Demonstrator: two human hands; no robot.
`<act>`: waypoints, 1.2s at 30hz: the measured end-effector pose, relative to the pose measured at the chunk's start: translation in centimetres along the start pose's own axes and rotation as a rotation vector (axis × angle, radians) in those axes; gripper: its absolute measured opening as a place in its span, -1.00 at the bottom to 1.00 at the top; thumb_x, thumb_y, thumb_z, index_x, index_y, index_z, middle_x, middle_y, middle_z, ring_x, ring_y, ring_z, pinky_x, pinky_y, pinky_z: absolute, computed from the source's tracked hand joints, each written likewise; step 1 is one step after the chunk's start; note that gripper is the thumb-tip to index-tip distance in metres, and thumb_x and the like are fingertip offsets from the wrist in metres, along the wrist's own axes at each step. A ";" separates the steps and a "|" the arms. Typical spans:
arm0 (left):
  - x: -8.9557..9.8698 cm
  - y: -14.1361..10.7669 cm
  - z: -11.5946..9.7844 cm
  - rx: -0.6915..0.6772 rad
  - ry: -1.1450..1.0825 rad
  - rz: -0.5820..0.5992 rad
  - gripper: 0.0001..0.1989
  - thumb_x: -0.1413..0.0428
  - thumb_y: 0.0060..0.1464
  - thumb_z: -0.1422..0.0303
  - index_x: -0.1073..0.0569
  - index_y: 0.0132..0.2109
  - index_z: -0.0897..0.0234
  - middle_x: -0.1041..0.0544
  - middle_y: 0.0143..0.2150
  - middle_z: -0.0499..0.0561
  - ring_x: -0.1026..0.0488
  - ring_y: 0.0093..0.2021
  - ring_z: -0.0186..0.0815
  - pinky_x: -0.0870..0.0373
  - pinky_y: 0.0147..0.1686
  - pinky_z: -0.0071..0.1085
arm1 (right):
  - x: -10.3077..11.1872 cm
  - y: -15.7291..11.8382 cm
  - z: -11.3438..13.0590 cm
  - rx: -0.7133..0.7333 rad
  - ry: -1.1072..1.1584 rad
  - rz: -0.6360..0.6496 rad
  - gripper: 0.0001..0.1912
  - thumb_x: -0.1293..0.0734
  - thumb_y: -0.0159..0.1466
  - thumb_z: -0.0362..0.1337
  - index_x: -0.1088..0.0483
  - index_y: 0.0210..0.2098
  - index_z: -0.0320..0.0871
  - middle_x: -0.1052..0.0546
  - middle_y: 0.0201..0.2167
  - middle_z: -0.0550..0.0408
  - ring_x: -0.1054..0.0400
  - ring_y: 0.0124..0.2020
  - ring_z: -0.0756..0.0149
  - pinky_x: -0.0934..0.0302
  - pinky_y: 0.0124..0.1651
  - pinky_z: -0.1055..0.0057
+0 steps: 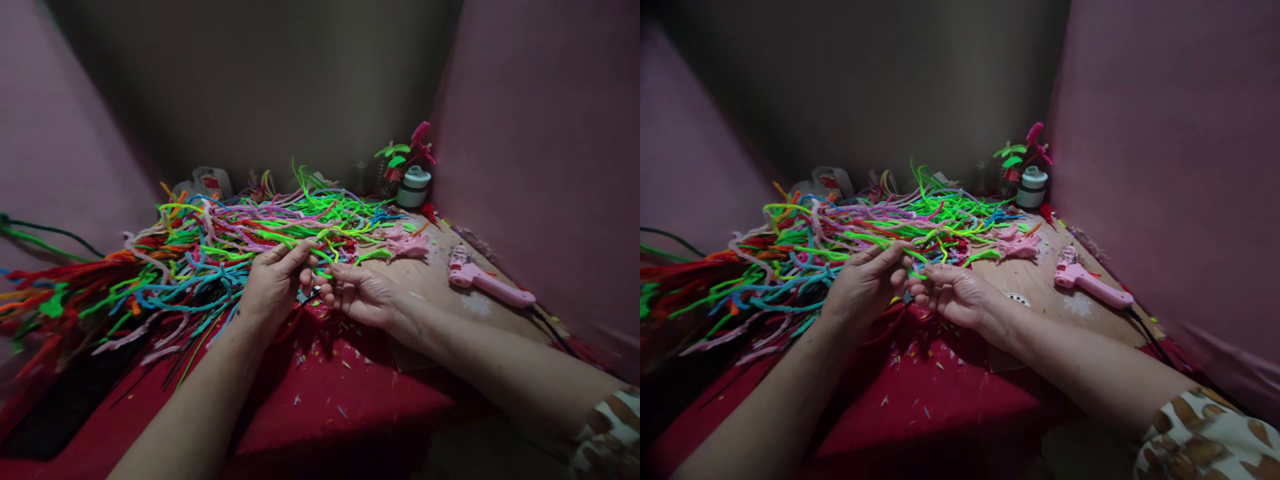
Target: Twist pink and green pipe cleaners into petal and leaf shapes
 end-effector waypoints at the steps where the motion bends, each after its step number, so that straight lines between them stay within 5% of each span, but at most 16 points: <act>1: -0.1 -0.1 0.0 -0.003 0.018 -0.006 -0.78 -0.25 -0.15 0.32 -0.46 -0.36 0.39 -0.36 -0.65 -0.12 -0.23 -0.70 -0.52 -0.20 -0.71 -0.57 | 0.0 0.0 0.0 0.003 -0.001 -0.022 -0.94 -0.27 0.14 -0.49 -0.37 -0.41 -0.27 -0.50 -0.52 0.06 -0.36 -0.52 0.47 -0.28 -0.39 0.53; 11: -0.5 -0.6 -0.3 -0.139 0.324 -0.070 -0.79 -0.14 0.01 0.27 -0.40 -0.45 0.34 -0.30 -0.73 -0.15 -0.19 -0.75 -0.51 -0.13 -0.73 -0.57 | 0.1 -0.2 -0.3 0.021 -0.196 -0.097 -0.65 -0.49 -0.14 -0.43 -0.21 -0.53 -0.20 -0.45 -0.64 0.17 -0.29 -0.67 0.48 -0.13 -0.58 0.56; 20: 0.0 -0.5 -0.3 -0.176 0.348 -0.009 -0.72 -0.10 0.04 0.26 -0.28 -0.54 0.30 -0.38 -0.70 -0.12 -0.29 -0.74 -0.46 -0.27 -0.70 -0.52 | 0.2 -0.3 0.3 0.016 -0.119 0.025 -0.89 -0.30 0.18 -0.32 -0.36 -0.32 -0.25 -0.49 -0.49 0.07 -0.32 -0.56 0.48 -0.21 -0.49 0.54; 26: 0.0 -0.6 -0.3 -0.191 0.312 0.031 -0.77 -0.12 0.02 0.24 -0.36 -0.46 0.30 -0.40 -0.68 -0.11 -0.33 -0.73 -0.41 -0.31 -0.69 -0.48 | -0.2 -0.5 0.0 -0.024 -0.061 -0.007 -0.98 -0.31 0.11 -0.45 -0.38 -0.42 -0.27 -0.45 -0.51 0.10 -0.25 -0.58 0.54 -0.17 -0.51 0.58; 36: -0.7 -1.2 -0.7 -0.250 0.388 -0.072 -0.77 -0.14 -0.01 0.32 -0.37 -0.55 0.31 -0.38 -0.72 -0.11 -0.29 -0.74 -0.44 -0.29 -0.68 -0.51 | -0.5 -0.6 -0.5 -0.011 -0.230 -0.150 -0.81 -0.45 -0.04 -0.41 -0.32 -0.55 -0.25 -0.38 -0.66 0.20 -0.20 -0.68 0.54 -0.10 -0.58 0.53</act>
Point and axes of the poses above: each hand's wrist, its own y-axis towards the middle knuckle, its own x-axis out of the back of the hand, z = x × y, the point moved 1 cm from there along y, towards the middle knuckle
